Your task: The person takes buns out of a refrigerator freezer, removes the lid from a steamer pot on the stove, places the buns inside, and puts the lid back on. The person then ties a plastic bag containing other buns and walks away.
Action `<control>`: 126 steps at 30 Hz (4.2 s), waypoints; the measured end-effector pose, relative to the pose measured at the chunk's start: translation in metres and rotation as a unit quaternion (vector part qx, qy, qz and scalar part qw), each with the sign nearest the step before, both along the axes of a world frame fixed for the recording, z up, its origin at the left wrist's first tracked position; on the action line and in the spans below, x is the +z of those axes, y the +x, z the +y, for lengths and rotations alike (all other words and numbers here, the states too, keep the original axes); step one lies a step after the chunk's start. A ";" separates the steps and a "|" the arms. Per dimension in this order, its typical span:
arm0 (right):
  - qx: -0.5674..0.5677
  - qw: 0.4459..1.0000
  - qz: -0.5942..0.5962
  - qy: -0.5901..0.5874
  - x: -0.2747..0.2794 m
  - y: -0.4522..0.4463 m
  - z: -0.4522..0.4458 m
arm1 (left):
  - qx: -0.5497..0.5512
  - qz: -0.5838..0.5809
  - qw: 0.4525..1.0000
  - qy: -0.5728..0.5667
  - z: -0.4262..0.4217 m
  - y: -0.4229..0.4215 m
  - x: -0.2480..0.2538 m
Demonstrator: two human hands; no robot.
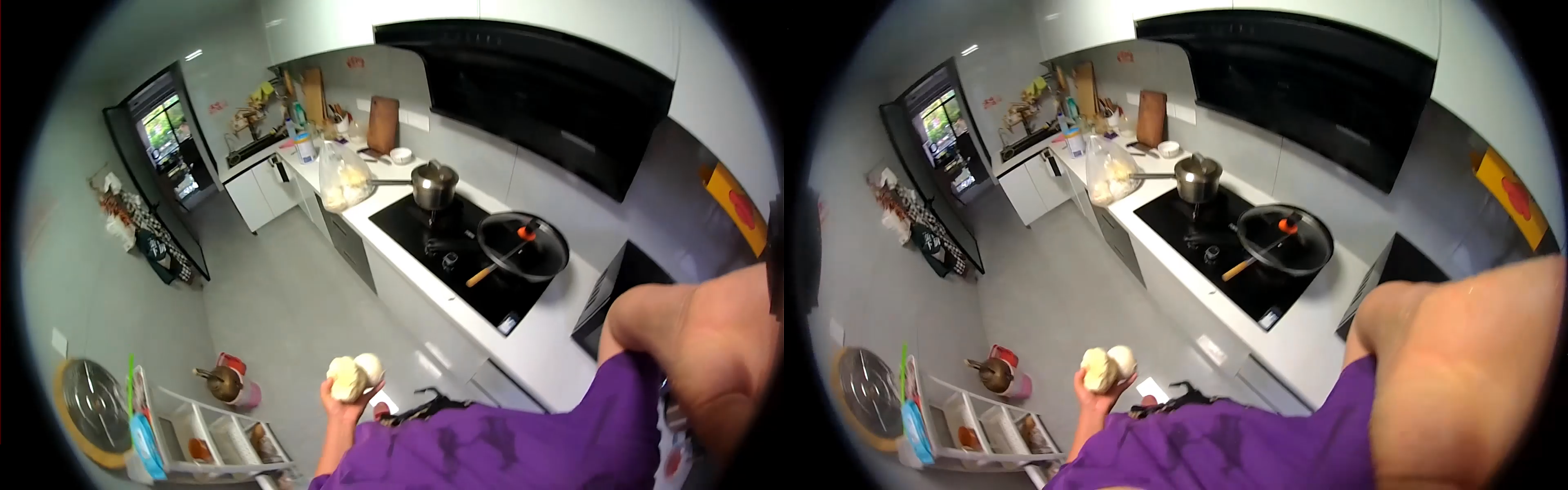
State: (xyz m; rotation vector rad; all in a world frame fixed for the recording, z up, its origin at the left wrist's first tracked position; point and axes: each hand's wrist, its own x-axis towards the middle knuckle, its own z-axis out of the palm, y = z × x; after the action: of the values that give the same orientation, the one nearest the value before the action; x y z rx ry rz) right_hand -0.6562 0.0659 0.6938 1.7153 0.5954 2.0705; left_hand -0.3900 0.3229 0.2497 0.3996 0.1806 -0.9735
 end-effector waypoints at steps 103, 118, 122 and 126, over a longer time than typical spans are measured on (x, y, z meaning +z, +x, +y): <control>-0.484 0.608 -0.045 0.628 0.290 -0.001 -0.432 | -0.293 -0.036 0.955 -0.003 -0.411 0.269 0.094; -0.454 0.770 -0.110 0.434 0.318 -0.072 -0.479 | -0.288 -0.038 0.957 -0.009 -0.403 0.274 0.083; -0.382 0.765 -0.093 0.510 0.304 -0.042 -0.432 | -0.292 -0.029 0.956 -0.006 -0.405 0.277 0.081; -0.343 0.755 -0.052 0.557 0.286 -0.034 -0.400 | -0.297 -0.022 0.954 -0.004 -0.408 0.278 0.082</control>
State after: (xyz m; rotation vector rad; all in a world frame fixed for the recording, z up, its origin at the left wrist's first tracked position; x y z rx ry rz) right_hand -0.6900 -0.3345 0.9798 1.8164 -1.4153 1.9287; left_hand -0.1118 -0.0856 0.3319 0.4792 0.0098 -1.5564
